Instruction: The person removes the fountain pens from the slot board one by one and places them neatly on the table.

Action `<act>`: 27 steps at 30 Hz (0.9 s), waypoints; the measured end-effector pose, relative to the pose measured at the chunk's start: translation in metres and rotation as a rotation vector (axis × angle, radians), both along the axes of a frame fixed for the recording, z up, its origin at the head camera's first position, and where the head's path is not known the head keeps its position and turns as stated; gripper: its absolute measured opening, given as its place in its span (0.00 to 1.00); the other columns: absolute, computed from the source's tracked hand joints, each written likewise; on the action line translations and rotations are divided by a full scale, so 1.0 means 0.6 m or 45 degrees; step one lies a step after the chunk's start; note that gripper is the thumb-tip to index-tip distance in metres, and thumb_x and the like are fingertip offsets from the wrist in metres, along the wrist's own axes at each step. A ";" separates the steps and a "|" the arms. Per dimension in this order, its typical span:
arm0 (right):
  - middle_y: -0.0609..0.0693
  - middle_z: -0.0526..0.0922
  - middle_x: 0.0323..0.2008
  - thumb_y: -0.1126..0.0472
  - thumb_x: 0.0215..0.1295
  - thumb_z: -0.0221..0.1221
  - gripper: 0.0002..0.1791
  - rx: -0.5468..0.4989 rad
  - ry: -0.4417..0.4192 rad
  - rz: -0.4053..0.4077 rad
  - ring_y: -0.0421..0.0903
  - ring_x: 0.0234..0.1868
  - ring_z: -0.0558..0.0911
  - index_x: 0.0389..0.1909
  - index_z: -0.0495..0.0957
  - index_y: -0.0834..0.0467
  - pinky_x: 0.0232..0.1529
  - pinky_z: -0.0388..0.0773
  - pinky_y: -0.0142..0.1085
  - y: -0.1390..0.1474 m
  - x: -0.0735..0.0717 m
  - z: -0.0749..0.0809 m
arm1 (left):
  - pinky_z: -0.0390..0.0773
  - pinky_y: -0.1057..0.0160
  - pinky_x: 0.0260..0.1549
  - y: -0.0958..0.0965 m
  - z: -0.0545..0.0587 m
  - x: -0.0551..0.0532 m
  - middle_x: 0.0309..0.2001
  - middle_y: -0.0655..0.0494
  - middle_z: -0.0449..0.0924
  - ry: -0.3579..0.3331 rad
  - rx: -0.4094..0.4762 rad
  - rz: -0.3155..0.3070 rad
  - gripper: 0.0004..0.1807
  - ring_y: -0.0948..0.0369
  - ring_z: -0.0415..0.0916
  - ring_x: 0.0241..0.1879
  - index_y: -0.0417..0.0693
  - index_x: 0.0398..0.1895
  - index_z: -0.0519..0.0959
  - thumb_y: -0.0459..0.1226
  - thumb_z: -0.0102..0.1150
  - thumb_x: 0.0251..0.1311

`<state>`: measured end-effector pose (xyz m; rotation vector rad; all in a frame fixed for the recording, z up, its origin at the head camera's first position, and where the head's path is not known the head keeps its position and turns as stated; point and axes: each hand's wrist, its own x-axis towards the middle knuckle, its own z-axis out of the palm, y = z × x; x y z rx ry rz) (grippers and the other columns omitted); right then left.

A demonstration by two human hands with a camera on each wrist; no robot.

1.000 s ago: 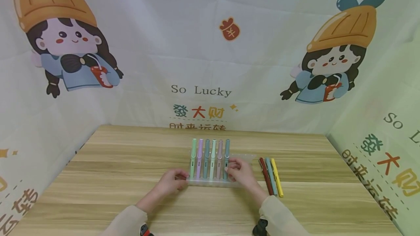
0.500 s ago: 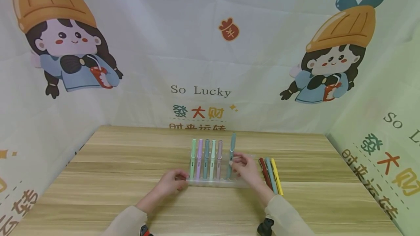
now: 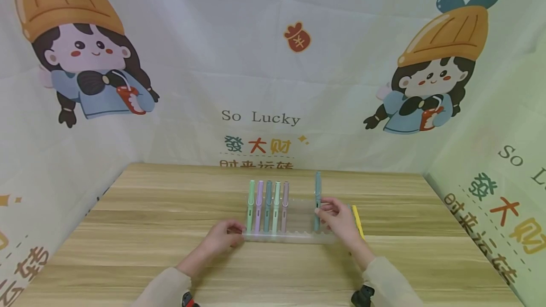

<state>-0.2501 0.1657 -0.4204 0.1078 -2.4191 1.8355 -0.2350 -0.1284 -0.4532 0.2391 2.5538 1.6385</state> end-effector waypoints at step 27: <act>0.53 0.72 0.32 0.44 0.45 0.63 0.35 0.020 0.072 -0.053 0.39 0.22 0.73 0.48 0.69 0.64 0.21 0.74 0.29 0.168 -0.036 -0.079 | 0.75 0.62 0.26 -0.002 -0.005 -0.003 0.30 0.51 0.74 0.012 0.024 -0.023 0.10 0.60 0.71 0.29 0.30 0.36 0.74 0.26 0.57 0.48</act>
